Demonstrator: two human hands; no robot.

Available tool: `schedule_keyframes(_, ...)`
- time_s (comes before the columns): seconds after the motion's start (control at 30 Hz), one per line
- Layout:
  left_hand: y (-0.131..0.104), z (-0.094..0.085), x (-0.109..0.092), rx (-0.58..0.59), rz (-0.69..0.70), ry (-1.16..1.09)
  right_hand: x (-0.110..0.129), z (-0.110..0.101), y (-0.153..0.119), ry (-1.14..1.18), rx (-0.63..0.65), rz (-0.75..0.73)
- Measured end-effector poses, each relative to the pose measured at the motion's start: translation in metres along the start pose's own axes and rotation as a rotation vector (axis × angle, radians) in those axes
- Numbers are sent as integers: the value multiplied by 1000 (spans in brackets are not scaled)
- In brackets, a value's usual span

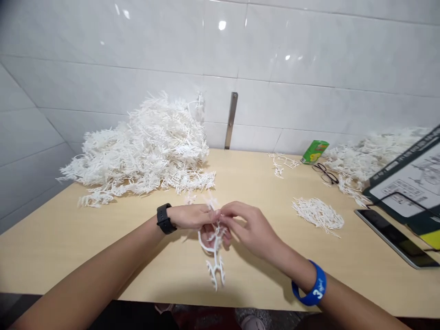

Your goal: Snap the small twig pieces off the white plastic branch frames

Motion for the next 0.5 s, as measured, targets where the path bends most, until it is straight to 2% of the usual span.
schedule_keyframes(0.03, 2, -2, 0, -58, 34, -22, -4, -9, 5, -6, -16, 43)
schedule_keyframes(0.07, 3, -6, -1, -168, 81, -34, -9, -21, 11, -14, -43, 80)
schedule_keyframes(0.13, 1, -16, -5, -438, 232, -16, -21, -53, 26, -29, -178, 149)
schedule_keyframes(0.2, -5, -26, -13, -718, 409, 66, -37, -93, 42, -68, -370, 225)
schedule_keyframes(0.3, -16, -37, -19, -968, 558, 139, -65, -155, 59, -107, -721, 371)
schedule_keyframes(0.37, -20, -44, -17, -1092, 564, 183, -83, -189, 68, -171, -834, 423)
schedule_keyframes(0.4, -20, -47, -14, -1149, 540, 230, -91, -202, 72, -258, -848, 430)
schedule_keyframes(0.5, -20, -56, -3, -1299, 401, 509, -111, -229, 76, -620, -797, 560)
Point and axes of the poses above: each hand's wrist, its own y-axis towards the middle knuckle, its own z-axis out of the palm, x = y × z, the point moved 2 cm from there along y, towards the middle knuckle, and after that the axes turned 3 degrees about y, right-handed, at the moved point
